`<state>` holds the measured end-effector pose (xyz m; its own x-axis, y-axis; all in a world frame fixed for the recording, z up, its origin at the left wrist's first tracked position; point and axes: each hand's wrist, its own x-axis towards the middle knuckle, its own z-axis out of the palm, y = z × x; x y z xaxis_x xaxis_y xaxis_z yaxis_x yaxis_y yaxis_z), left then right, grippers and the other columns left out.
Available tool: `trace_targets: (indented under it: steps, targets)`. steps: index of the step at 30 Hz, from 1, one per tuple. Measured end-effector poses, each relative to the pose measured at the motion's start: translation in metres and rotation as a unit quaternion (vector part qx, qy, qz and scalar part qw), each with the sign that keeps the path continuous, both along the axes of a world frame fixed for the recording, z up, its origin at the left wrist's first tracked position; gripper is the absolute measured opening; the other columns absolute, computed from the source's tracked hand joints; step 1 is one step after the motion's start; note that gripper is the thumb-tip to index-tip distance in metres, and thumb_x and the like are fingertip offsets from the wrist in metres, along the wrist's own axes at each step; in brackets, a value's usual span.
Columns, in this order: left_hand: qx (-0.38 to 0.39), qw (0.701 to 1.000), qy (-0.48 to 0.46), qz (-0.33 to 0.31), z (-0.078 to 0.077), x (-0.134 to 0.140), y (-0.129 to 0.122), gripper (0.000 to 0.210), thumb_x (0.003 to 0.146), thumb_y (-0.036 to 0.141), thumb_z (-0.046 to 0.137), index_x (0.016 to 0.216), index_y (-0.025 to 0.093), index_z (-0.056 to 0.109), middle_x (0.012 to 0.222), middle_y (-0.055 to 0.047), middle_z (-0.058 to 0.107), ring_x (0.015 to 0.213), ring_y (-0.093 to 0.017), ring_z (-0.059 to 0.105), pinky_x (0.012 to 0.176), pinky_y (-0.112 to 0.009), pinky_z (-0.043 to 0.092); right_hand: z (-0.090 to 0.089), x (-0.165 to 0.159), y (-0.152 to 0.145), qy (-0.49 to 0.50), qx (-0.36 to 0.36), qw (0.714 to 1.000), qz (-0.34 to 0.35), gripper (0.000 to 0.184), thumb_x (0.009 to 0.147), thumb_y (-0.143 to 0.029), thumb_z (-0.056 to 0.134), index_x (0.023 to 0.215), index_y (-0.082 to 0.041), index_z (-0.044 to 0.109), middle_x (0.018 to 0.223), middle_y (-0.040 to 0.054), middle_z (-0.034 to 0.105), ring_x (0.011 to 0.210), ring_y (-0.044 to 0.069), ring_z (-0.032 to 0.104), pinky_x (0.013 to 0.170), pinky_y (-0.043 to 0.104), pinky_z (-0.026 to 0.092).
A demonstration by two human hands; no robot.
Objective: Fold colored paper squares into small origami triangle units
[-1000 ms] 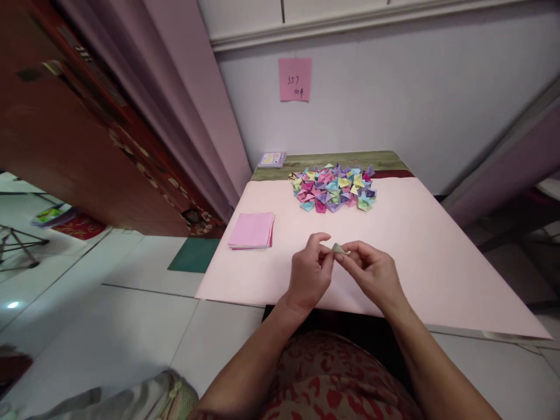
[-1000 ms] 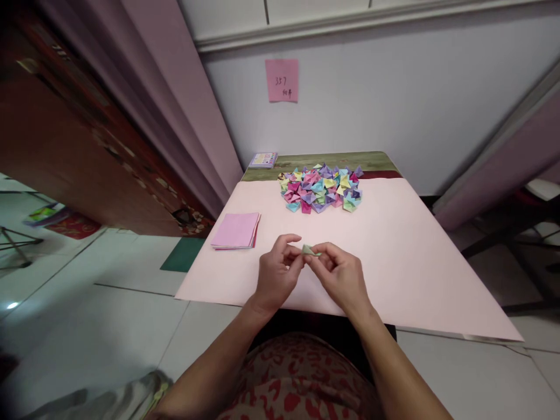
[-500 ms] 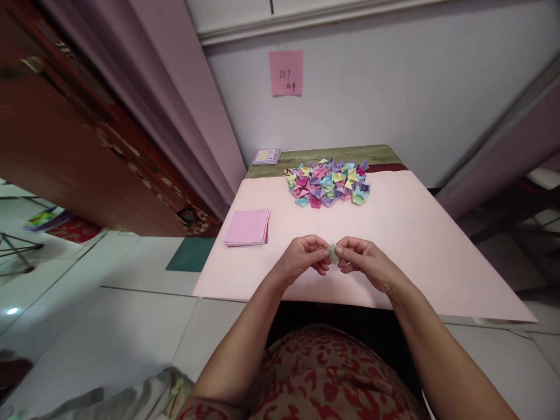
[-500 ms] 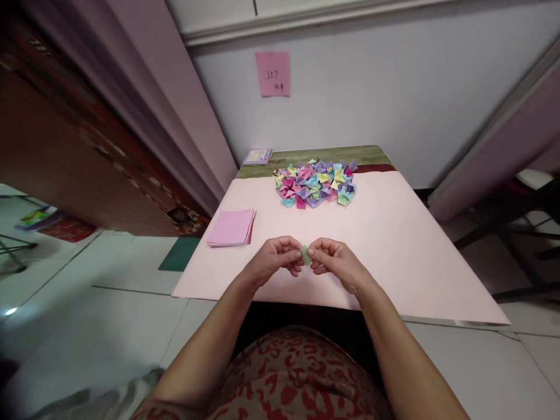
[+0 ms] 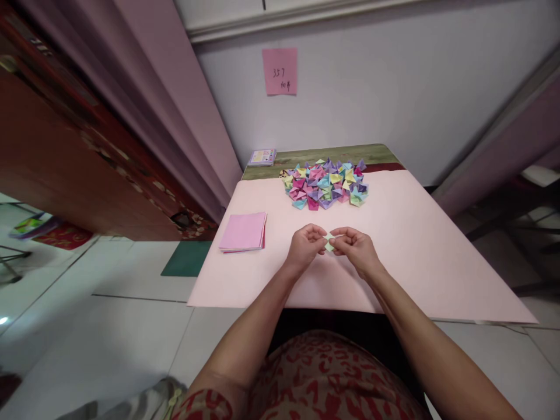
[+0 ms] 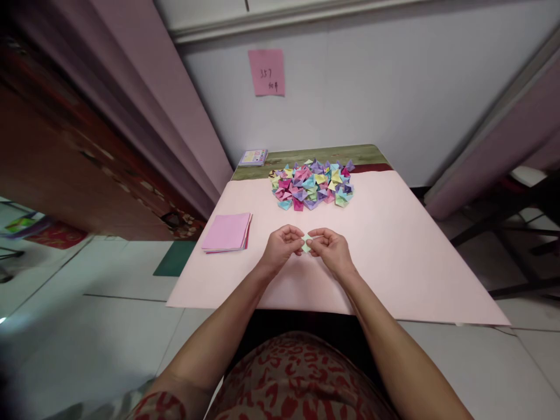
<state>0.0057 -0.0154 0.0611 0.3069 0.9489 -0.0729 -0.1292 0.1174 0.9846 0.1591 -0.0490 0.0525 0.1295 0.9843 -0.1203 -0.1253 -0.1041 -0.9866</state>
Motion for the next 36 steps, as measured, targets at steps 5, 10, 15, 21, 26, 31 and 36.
trace_targets:
  steps: [5,10,15,21,26,31,36]
  targets:
    - [0.001,0.999,-0.02,-0.024,0.017,0.002,0.006,0.034,0.066,0.029,0.078,0.09,0.013,0.059,0.061,0.003,0.06,0.052,-0.012,0.063,0.052,-0.024,0.054,0.016,-0.002,0.006,0.011,0.024,0.999,-0.039,0.052,0.059,-0.048,0.085,0.096,-0.016,0.068,0.063,-0.0019,0.066,0.057,0.012,0.062,0.056,0.025,0.053]
    - [0.024,0.999,-0.028,-0.02,0.037,0.002,-0.004,0.034,0.066,0.032,0.079,0.086,0.015,0.058,0.059,0.004,0.06,0.051,-0.012,0.063,0.051,-0.024,0.055,0.037,0.002,-0.006,0.003,0.054,0.999,-0.003,0.046,0.059,-0.046,0.086,0.091,-0.018,0.066,0.068,0.0,0.068,0.061,0.014,0.065,0.053,0.024,0.052]
    - [0.022,0.998,-0.061,0.005,0.05,0.004,-0.018,0.032,0.063,0.033,0.081,0.081,0.015,0.063,0.06,0.003,0.062,0.054,-0.013,0.064,0.054,-0.026,0.057,0.044,0.001,-0.018,-0.015,0.111,0.994,0.001,0.034,0.064,-0.04,0.084,0.088,-0.019,0.071,0.066,0.0003,0.068,0.059,0.014,0.064,0.058,0.029,0.054]
    - [0.009,0.996,-0.087,0.005,0.065,0.003,-0.034,0.017,0.068,0.026,0.075,0.078,0.014,0.066,0.062,0.0,0.066,0.056,-0.013,0.065,0.061,-0.029,0.058,0.052,-0.005,-0.029,-0.008,0.127,0.99,-0.059,0.01,0.07,-0.027,0.075,0.077,-0.02,0.073,0.06,-0.0007,0.066,0.056,0.014,0.061,0.058,0.03,0.052]
    - [0.045,0.997,-0.065,0.003,0.07,-0.001,-0.048,0.016,0.074,0.027,0.072,0.082,0.014,0.068,0.064,-0.002,0.068,0.06,-0.014,0.066,0.065,-0.029,0.057,0.064,-0.003,-0.042,-0.077,0.172,0.982,-0.026,0.014,0.082,-0.031,0.065,0.084,-0.02,0.073,0.067,0.0014,0.069,0.065,0.016,0.064,0.066,0.032,0.054]
    - [0.077,0.996,-0.048,0.027,0.071,-0.001,-0.058,0.021,0.07,0.028,0.08,0.083,0.016,0.067,0.067,-0.001,0.068,0.061,-0.013,0.065,0.065,-0.028,0.056,0.07,-0.007,-0.052,-0.143,0.186,0.971,-0.048,0.02,0.079,-0.036,0.073,0.092,-0.021,0.07,0.072,0.0013,0.069,0.064,0.016,0.063,0.062,0.029,0.053]
    - [0.199,0.973,0.06,0.1,0.082,-0.005,-0.069,0.018,0.076,0.026,0.076,0.092,0.018,0.072,0.085,-0.004,0.074,0.071,-0.014,0.067,0.07,-0.026,0.056,0.081,-0.008,-0.061,-0.23,0.226,0.943,-0.086,0.027,0.081,-0.035,0.073,0.105,-0.023,0.073,0.088,0.0037,0.074,0.071,0.016,0.065,0.072,0.032,0.056]
